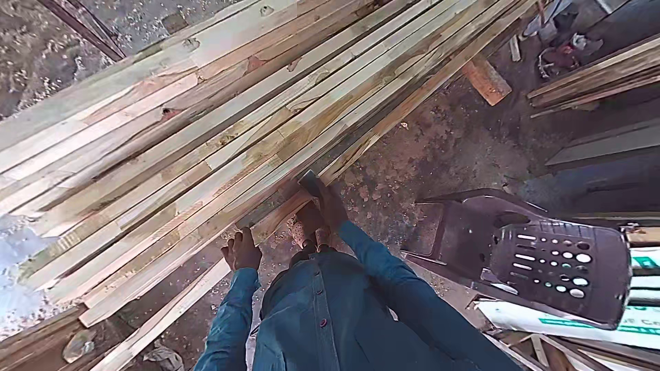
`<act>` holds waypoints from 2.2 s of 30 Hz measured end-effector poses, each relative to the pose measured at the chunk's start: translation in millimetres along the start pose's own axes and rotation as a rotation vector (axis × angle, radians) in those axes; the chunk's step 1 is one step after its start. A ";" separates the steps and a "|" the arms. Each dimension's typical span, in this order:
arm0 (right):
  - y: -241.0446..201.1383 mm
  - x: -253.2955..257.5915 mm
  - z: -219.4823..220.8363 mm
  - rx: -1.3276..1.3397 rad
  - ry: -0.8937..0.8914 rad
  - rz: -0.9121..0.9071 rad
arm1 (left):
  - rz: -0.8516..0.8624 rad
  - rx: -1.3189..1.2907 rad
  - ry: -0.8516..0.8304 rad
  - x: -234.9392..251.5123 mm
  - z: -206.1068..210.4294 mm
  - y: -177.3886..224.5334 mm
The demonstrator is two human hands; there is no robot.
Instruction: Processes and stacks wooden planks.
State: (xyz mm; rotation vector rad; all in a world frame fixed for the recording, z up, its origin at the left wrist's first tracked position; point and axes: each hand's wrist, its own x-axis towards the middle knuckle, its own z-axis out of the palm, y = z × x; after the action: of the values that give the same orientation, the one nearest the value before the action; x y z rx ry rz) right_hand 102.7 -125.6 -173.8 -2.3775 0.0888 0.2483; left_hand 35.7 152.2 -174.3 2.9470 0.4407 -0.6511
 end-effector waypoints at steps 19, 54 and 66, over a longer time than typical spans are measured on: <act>106.2 -44.3 -62.8 -0.252 0.229 0.271 | 0.096 -0.187 -0.028 -3.7 -3.3 -13.9; 12.3 119.3 -203.0 -0.872 -0.129 0.403 | 0.083 -0.102 -0.183 19.2 -10.4 -8.8; -13.7 95.5 -189.6 -0.938 -0.264 0.293 | 0.083 -0.102 -0.199 21.9 -11.6 -8.1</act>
State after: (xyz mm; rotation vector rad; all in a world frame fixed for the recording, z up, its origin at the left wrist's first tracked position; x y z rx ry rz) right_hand 227.1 -244.7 -48.8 -3.2192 0.2370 0.9031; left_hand 56.9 167.3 -173.2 2.7532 0.3207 -0.8725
